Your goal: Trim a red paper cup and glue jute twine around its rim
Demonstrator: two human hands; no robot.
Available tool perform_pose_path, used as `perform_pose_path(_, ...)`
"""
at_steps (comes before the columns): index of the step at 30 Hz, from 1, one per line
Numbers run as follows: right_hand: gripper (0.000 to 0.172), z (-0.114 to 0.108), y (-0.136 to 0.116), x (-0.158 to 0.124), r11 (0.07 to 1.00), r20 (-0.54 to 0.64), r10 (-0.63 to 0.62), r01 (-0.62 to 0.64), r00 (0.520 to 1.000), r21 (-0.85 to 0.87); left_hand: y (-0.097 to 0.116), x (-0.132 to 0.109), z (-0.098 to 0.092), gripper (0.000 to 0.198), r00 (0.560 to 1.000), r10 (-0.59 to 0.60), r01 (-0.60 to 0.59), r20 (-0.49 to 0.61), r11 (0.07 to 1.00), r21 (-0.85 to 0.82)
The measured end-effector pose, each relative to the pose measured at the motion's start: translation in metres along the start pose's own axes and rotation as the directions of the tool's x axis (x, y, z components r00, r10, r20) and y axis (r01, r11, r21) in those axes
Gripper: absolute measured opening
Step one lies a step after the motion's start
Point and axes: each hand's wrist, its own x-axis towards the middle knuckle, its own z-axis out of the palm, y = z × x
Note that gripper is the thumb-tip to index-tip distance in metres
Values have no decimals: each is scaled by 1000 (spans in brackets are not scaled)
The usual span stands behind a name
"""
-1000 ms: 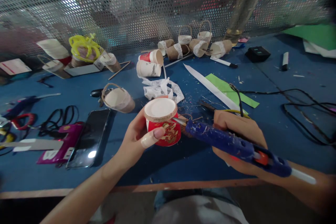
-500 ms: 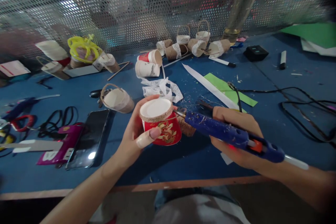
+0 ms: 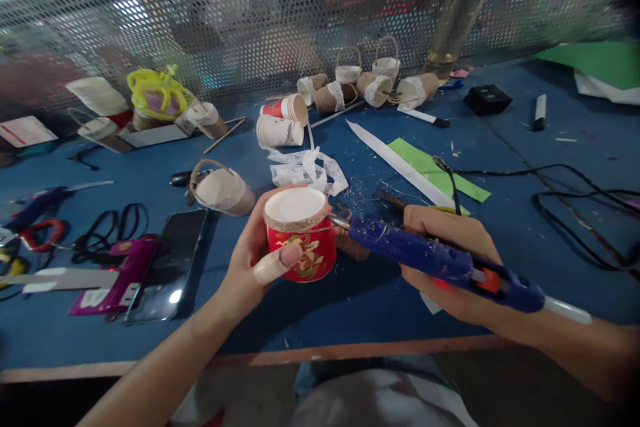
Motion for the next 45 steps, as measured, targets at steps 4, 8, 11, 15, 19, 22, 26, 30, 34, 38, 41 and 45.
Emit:
perform_pose_path(4, 32, -1, 0, 1, 1000, 4, 28, -28, 1000, 10, 2, 0, 2, 63, 999, -37, 37, -8, 999, -26)
perform_pose_path(8, 31, 3, -2, -2, 999, -4, -2, 2, 1000, 41, -1, -1, -1, 66, 998, -65, 65, -6, 998, -7)
perform_pose_path(11, 32, 3, -2, -2, 998, 7, -16, 15, 1000, 67, -1, -1, -2, 67, 997, -74, 74, 39, 997, -17)
perform_pose_path(15, 32, 0, -1, 0, 999, 20, 9, -10, 1000, 53, 1, 1, -1, 65, 997, -64, 66, 36, 996, -57)
perform_pose_path(19, 26, 1, 1, 1, 980, -14, 156, -153, 988, 124, 2, 2, 0, 67, 996, -60, 66, 60, 993, -97)
perform_pose_path(22, 25, 2, 2, 0, 961, -72, 220, -203, 973, 190, 1, 2, 0, 67, 997, -66, 69, 43, 995, -77)
perform_pose_path(26, 18, 0, 4, 0, 948, -96, 267, -244, 959, 205, 0, 2, -1, 66, 991, -64, 70, 113, 996, -46)
perform_pose_path(30, 26, 7, 1, 5, 966, -162, 182, -146, 970, 214, -4, 0, -2, 64, 978, -89, 91, 186, 996, -2)
perform_pose_path(34, 34, 15, -2, 7, 967, -161, 108, -66, 981, 245, -7, -2, -1, 63, 974, -107, 107, 200, 994, 12)
perform_pose_path(38, 28, 17, -3, 6, 975, -144, 111, -80, 983, 206, -7, -3, 0, 59, 970, -121, 114, 210, 992, 47)
perform_pose_path(41, 26, 17, -2, 5, 982, -121, 113, -92, 986, 166, -7, -2, 1, 57, 970, -124, 114, 207, 992, 58)
perform_pose_path(45, 30, 16, -2, 6, 987, -146, 79, -57, 986, 153, -8, -2, 1, 54, 973, -118, 108, 199, 992, 63)
